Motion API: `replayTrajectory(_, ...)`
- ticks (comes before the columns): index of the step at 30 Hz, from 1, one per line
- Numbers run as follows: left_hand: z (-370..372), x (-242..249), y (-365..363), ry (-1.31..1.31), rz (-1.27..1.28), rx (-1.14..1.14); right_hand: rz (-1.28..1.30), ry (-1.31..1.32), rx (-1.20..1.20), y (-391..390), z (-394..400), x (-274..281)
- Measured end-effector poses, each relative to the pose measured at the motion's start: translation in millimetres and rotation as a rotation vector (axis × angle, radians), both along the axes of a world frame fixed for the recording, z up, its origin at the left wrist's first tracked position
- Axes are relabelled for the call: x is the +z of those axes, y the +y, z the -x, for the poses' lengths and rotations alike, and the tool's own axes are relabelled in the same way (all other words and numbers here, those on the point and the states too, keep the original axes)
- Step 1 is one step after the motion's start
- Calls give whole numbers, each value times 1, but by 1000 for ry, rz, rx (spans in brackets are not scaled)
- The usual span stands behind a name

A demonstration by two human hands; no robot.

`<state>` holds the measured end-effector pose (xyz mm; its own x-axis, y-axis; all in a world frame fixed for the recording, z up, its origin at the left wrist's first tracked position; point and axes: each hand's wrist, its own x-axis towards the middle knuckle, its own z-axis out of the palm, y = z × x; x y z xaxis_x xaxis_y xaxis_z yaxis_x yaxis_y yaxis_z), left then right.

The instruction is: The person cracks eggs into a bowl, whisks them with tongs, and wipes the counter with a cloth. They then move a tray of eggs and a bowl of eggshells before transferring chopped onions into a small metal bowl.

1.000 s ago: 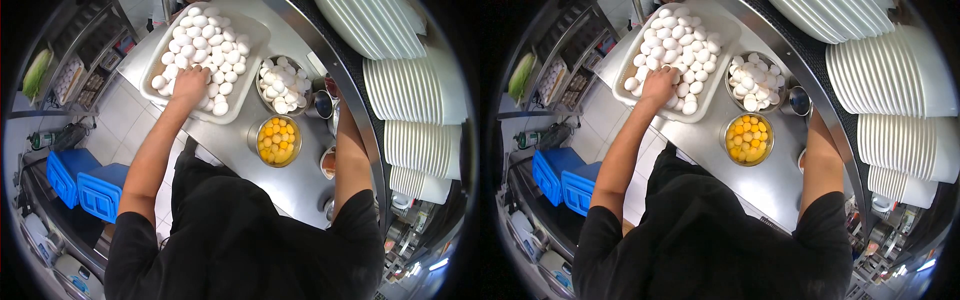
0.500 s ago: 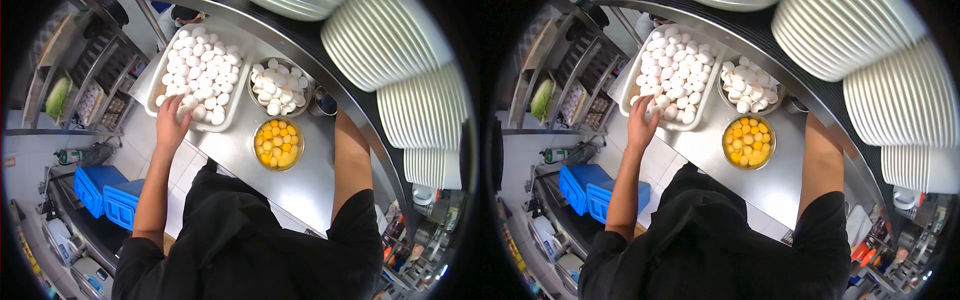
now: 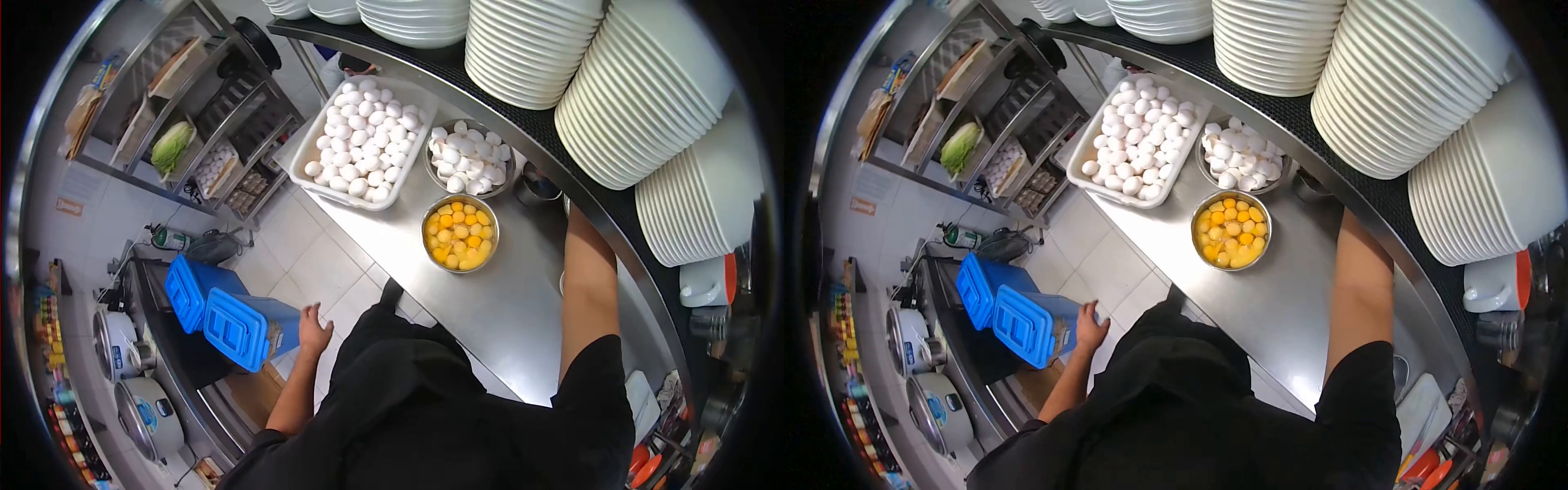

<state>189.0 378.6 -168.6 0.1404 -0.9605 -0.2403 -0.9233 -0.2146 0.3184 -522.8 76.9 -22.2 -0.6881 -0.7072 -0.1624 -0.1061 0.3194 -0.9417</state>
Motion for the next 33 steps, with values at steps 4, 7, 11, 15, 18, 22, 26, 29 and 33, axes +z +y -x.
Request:
replayTrajectory(4,-40,-71,55,-1,-249,99,-18,1,-3,9,2,5)
replayTrajectory(7,-52,-85,71,27,-416,185,-24,1,-1,11,-3,7)
replayTrajectory(11,-70,-101,60,62,-423,173,-34,17,-7,12,-13,7)
replayTrajectory(15,-87,-100,58,88,-346,212,-34,31,-17,1,-27,9)
replayTrajectory(18,-89,-92,48,259,-215,388,4,42,-47,1,-45,14)
replayTrajectory(22,-97,-73,-6,557,30,619,167,30,-79,25,-116,24)
replayTrajectory(26,-89,15,-148,789,164,473,203,-11,284,73,-271,29)
replayTrajectory(29,-75,52,-284,984,185,228,-17,-122,507,94,-381,22)
replayTrajectory(33,-49,60,-430,782,175,-5,-230,-333,326,91,-437,-31)
